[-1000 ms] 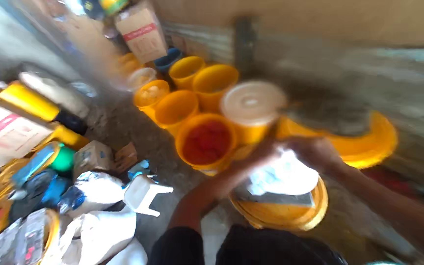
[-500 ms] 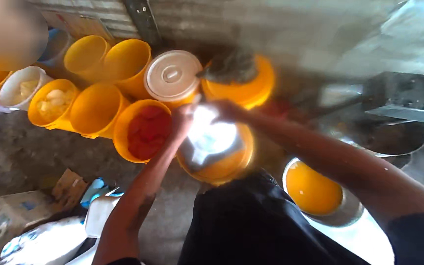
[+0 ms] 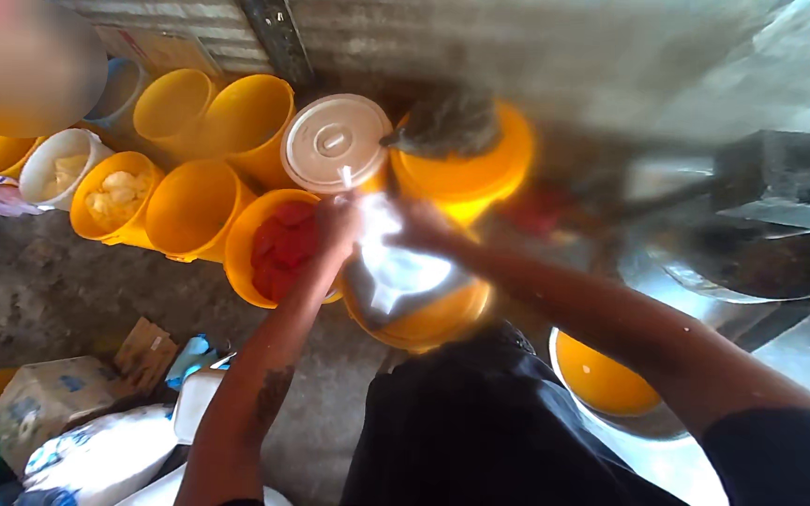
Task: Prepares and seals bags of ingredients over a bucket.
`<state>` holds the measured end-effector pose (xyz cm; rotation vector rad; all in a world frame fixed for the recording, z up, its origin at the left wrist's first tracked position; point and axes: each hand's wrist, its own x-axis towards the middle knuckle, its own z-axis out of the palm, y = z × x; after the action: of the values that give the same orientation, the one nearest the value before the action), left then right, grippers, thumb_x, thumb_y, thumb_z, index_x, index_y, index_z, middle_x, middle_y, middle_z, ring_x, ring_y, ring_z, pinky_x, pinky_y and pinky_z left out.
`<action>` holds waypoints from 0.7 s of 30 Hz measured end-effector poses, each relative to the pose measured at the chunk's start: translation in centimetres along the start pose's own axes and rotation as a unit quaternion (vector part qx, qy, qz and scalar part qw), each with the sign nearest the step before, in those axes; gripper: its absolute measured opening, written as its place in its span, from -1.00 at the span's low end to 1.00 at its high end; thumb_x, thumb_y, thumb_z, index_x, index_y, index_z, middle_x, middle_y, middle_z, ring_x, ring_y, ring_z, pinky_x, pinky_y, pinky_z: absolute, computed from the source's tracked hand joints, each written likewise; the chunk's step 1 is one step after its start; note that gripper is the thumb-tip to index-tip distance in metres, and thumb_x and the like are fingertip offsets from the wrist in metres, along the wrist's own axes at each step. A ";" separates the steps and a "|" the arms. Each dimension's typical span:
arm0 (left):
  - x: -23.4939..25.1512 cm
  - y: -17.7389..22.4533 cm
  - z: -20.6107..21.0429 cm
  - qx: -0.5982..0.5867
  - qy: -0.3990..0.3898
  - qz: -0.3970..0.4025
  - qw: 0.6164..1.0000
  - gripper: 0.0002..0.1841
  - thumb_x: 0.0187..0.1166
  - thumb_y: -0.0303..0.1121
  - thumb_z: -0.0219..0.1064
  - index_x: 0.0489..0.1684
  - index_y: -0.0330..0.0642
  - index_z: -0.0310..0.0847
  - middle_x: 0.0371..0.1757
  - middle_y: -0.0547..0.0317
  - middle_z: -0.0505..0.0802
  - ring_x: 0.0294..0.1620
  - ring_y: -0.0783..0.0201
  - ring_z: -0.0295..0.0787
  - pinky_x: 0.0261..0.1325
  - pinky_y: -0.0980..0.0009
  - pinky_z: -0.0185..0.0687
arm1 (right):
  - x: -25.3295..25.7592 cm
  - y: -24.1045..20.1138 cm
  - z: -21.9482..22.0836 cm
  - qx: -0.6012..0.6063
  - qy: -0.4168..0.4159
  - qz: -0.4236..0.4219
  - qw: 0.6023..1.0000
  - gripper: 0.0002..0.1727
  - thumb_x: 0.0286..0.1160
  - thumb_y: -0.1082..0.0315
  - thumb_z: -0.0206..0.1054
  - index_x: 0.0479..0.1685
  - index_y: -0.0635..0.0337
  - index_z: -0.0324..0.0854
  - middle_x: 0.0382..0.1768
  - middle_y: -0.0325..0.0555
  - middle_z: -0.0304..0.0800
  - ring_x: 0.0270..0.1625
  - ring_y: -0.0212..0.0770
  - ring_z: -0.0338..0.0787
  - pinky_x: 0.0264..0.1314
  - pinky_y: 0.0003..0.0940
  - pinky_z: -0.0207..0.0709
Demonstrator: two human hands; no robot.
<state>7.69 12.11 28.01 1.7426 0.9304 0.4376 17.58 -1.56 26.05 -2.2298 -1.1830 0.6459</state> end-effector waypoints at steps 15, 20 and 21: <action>2.7 4.6 -5.1 -0.034 0.020 0.022 0.999 -0.77 0.74 -0.30 0.24 -0.10 -0.32 0.69 -0.23 0.11 0.78 -0.20 0.32 0.72 0.00 0.24 0.69 | -2.7 2.5 1.5 -0.004 -0.044 0.051 0.998 -0.25 0.31 -0.14 0.60 0.28 0.34 0.66 0.13 0.34 0.77 0.26 0.35 0.74 0.29 0.36 0.54; 0.0 7.1 -3.1 -0.013 -0.052 0.155 0.986 -0.80 0.71 -0.33 0.25 -0.20 -0.28 0.71 -0.36 0.26 0.78 -0.32 0.50 0.71 -0.11 0.43 0.70 | -1.9 0.4 -3.7 0.205 0.056 -0.026 0.977 -0.46 0.43 0.10 0.55 0.19 0.38 0.69 -0.05 0.13 0.86 -0.02 0.00 0.84 0.14 0.06 0.70; -0.6 7.3 -2.3 0.009 -0.048 0.207 0.977 -0.78 0.69 -0.33 0.25 -0.20 -0.32 0.71 -0.35 0.22 0.77 -0.32 0.48 0.69 -0.11 0.42 0.67 | -2.3 -0.8 -5.0 0.316 0.048 -0.024 0.947 -0.60 0.70 0.17 0.26 0.24 0.34 0.62 -0.06 -0.02 0.82 -0.09 -0.22 0.79 0.01 -0.20 0.70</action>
<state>8.47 12.13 35.64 1.9594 0.5008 0.6078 19.08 -4.32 30.65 -1.6623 -0.8244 0.7570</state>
